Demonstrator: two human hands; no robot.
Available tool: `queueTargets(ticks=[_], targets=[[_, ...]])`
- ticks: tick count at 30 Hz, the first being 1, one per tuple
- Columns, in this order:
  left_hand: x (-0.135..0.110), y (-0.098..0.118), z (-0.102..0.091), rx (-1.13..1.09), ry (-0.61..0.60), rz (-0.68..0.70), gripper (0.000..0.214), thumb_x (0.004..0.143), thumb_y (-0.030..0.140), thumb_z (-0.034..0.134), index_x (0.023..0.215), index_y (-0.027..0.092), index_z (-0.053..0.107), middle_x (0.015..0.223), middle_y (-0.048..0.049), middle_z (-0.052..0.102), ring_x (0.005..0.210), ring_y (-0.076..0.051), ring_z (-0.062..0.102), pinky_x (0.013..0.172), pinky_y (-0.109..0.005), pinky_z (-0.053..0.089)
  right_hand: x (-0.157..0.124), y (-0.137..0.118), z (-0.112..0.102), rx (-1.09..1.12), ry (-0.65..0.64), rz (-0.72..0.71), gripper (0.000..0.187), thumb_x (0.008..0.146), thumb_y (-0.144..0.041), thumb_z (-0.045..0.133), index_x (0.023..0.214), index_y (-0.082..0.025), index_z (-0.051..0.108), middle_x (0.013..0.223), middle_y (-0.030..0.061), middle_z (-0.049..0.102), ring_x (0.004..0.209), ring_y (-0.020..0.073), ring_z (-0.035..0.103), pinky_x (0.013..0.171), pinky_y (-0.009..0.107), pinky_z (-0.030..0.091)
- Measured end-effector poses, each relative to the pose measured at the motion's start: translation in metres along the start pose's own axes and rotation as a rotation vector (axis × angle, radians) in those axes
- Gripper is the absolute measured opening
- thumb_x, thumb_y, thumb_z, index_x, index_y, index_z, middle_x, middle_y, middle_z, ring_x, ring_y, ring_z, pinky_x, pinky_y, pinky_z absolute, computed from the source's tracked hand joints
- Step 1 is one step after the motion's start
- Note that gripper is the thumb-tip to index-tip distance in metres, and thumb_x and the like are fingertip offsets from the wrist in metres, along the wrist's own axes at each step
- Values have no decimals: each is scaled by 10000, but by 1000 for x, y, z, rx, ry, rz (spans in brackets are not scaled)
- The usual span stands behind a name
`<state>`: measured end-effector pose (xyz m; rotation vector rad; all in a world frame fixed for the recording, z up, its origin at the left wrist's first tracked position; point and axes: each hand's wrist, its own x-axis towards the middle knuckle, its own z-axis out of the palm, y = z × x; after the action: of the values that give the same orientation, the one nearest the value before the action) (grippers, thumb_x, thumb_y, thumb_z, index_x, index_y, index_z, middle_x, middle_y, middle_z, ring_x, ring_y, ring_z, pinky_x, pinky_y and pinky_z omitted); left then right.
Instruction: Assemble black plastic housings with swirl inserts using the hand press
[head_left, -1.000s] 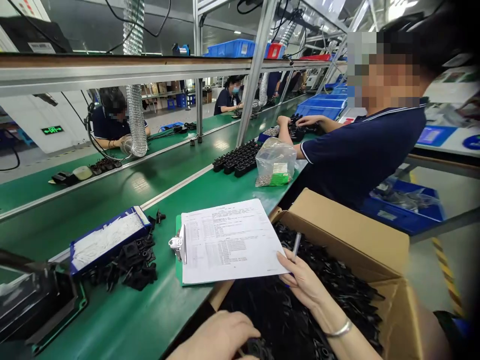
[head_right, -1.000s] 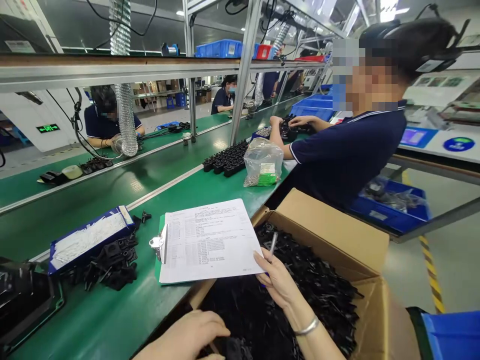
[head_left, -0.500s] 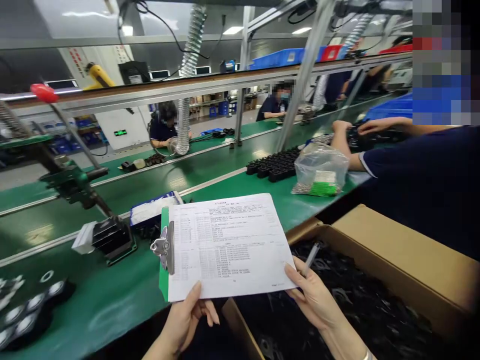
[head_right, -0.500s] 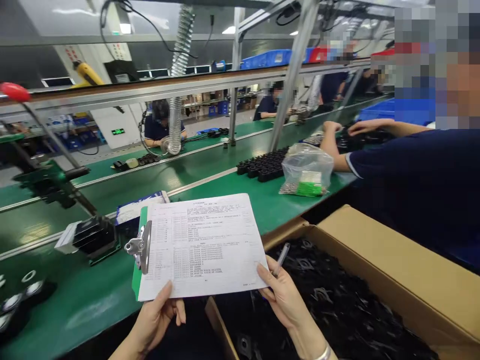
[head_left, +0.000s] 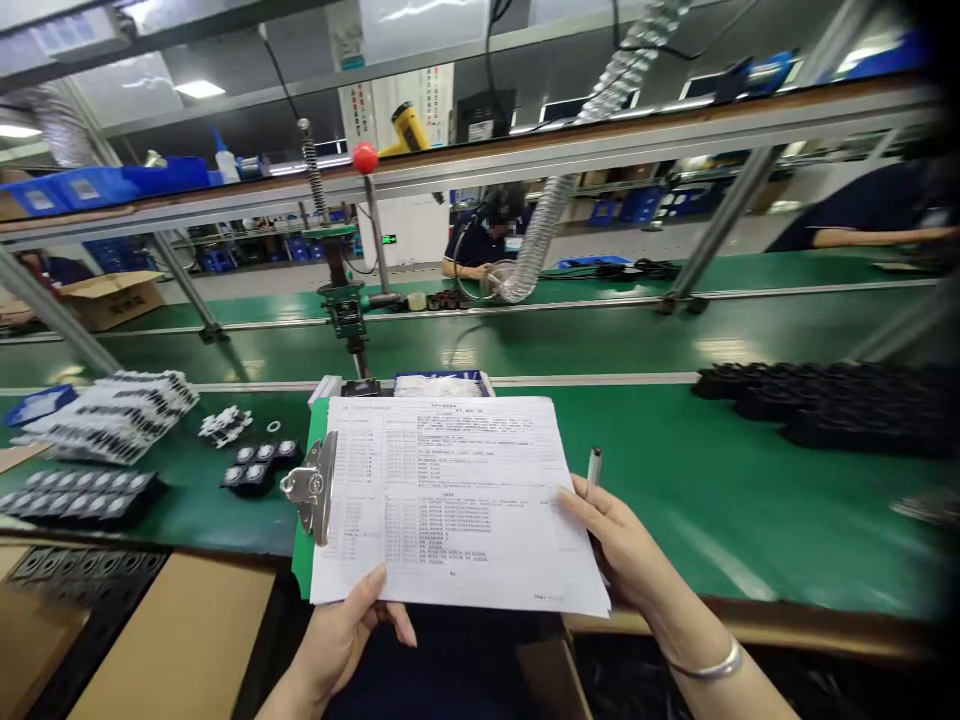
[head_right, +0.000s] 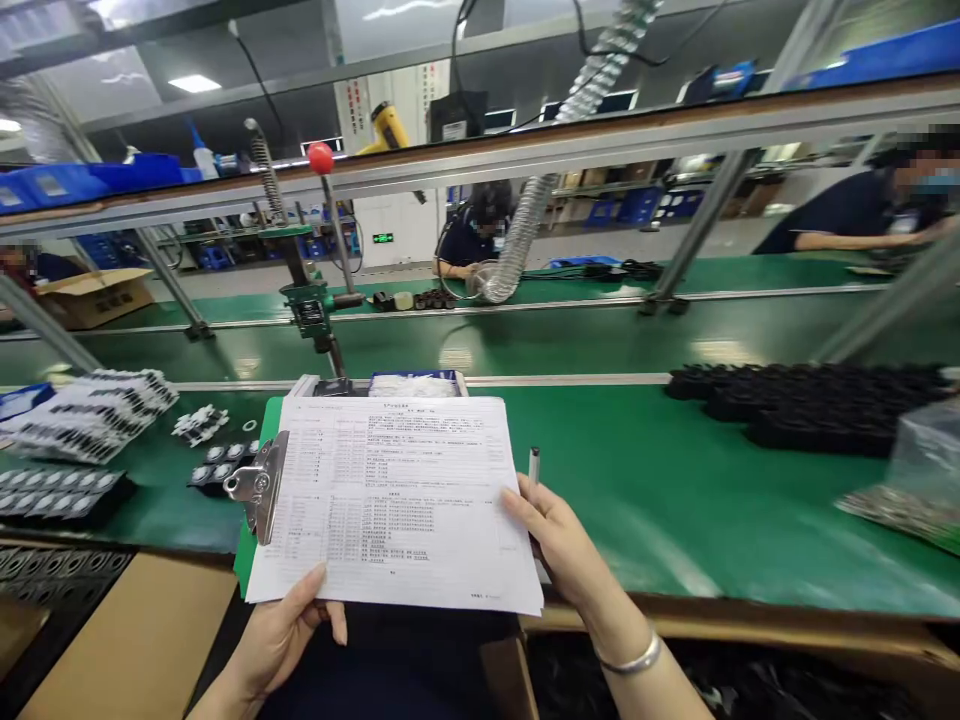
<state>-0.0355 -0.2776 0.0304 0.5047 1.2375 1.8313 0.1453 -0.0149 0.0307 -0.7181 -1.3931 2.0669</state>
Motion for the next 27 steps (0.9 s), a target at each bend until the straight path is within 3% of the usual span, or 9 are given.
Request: queueTargets(ticks=[8, 15, 19, 23, 25, 27], targets=[[-9, 12, -44, 5, 0, 94, 521, 909, 435, 661, 1321, 125, 583, 1083, -160, 714, 526, -128, 634, 539, -297, 574, 67, -29, 71, -114, -172, 73, 526, 690, -540, 840, 1055, -188, 701, 1011, 118, 751, 836, 288, 727, 724, 387, 613], [-7, 23, -74, -71, -34, 144, 421, 925, 405, 650, 1234, 119, 637, 1046, -146, 727, 558, -134, 671, 550, -267, 584, 103, -37, 110, -421, -170, 34, 534, 653, -659, 807, 898, -196, 701, 951, 115, 755, 867, 317, 718, 703, 382, 622], [-9, 27, -91, -93, -34, 179, 379, 943, 359, 629, 1251, 137, 630, 1113, -153, 713, 570, -137, 686, 535, -260, 586, 115, -42, 134, -428, -264, 61, 565, 654, -590, 841, 1036, -210, 673, 957, 102, 744, 810, 286, 716, 683, 376, 625], [-15, 29, -109, -110, -34, 199, 480, 945, 368, 626, 1371, 163, 548, 1168, -166, 697, 551, -130, 684, 500, -244, 577, 123, -47, 162, -431, -282, 128, 780, 644, -535, 861, 1314, -291, 543, 986, 84, 725, 789, 273, 709, 562, 335, 597], [-20, 31, -118, -116, -27, 196, 506, 942, 371, 628, 1394, 167, 529, 1167, -166, 698, 548, -136, 686, 485, -245, 573, 128, -46, 173, -457, -298, 166, 771, 644, -538, 856, 1304, -298, 538, 938, 76, 714, 758, 263, 700, 519, 310, 571], [-26, 35, -127, -115, -16, 183, 507, 936, 362, 635, 1394, 171, 531, 1149, -159, 706, 534, -141, 685, 480, -253, 572, 134, -44, 181, -501, -347, 208, 658, 636, -556, 853, 1163, -260, 592, 866, 70, 693, 719, 250, 684, 500, 292, 544]])
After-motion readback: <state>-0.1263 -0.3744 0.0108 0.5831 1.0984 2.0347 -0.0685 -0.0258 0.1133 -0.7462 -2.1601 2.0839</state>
